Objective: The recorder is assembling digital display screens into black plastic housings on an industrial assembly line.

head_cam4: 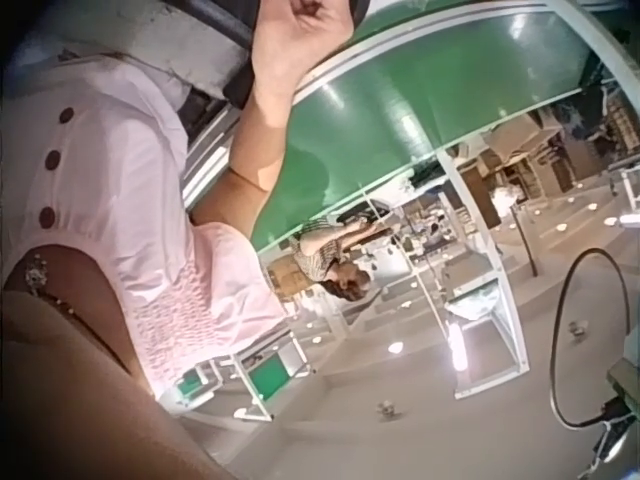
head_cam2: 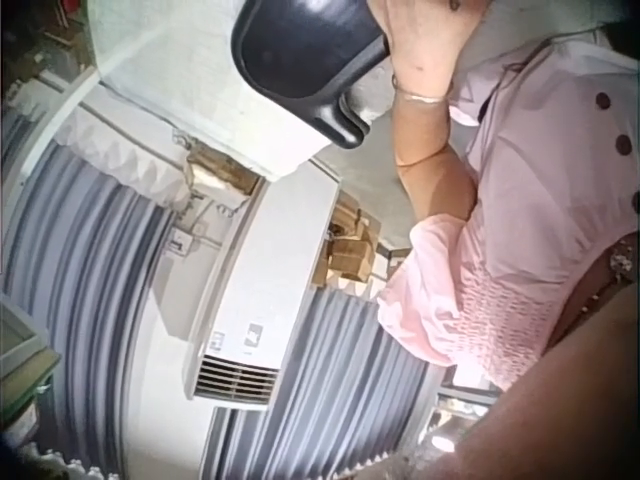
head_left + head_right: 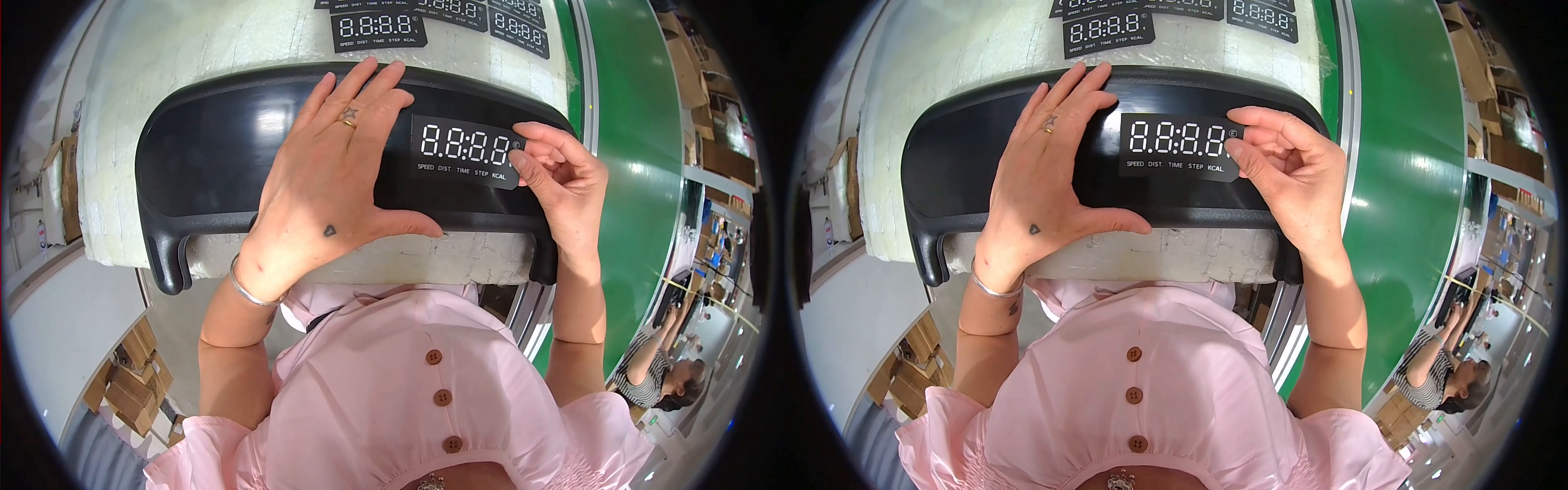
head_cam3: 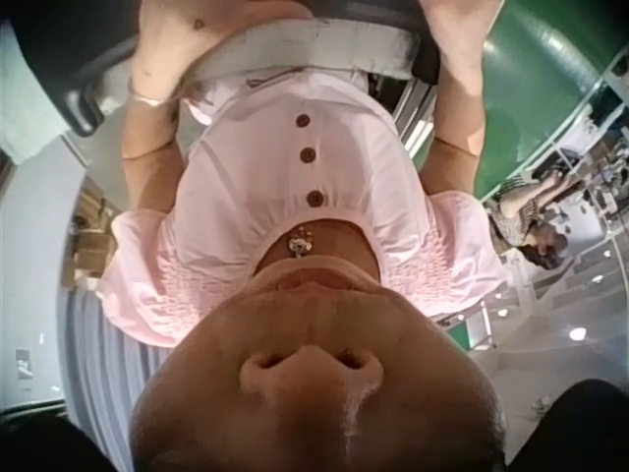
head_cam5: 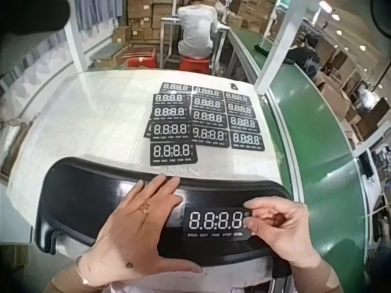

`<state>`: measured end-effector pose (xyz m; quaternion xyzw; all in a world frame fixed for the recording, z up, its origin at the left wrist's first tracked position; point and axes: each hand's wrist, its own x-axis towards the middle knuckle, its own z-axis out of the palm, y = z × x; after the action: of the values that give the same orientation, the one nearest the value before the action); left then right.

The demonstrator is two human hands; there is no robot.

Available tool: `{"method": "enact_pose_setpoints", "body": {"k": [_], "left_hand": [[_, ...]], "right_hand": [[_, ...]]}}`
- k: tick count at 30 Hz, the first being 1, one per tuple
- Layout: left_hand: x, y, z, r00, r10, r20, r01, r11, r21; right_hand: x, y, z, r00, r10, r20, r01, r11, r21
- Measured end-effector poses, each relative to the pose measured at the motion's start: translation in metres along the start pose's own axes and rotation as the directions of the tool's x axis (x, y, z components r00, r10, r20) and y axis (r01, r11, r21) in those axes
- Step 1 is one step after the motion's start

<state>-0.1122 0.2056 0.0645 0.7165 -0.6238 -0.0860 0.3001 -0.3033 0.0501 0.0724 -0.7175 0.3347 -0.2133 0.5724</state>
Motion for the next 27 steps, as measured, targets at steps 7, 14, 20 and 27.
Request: {"method": "enact_pose_setpoints", "body": {"k": [7,14,20,27], "left_hand": [[0.0,0.001,-0.003,1.0,0.008,-0.017,-0.009,1.0,-0.024],[0.001,0.005,-0.002,1.0,0.004,-0.009,-0.004,1.0,0.001],[0.002,0.006,-0.002,1.0,-0.007,0.004,0.007,1.0,0.008],[0.002,0.005,-0.004,1.0,-0.002,0.03,0.001,1.0,0.03]], "right_hand": [[0.0,-0.002,0.002,1.0,0.028,-0.002,-0.028,1.0,-0.004],[0.001,0.0,0.0,0.999,0.039,0.005,-0.039,0.999,0.022],[-0.001,-0.001,0.003,0.999,0.046,-0.011,-0.045,0.999,0.013],[-0.001,0.002,0.018,0.985,-0.093,-0.147,0.069,0.984,-0.163]]}}
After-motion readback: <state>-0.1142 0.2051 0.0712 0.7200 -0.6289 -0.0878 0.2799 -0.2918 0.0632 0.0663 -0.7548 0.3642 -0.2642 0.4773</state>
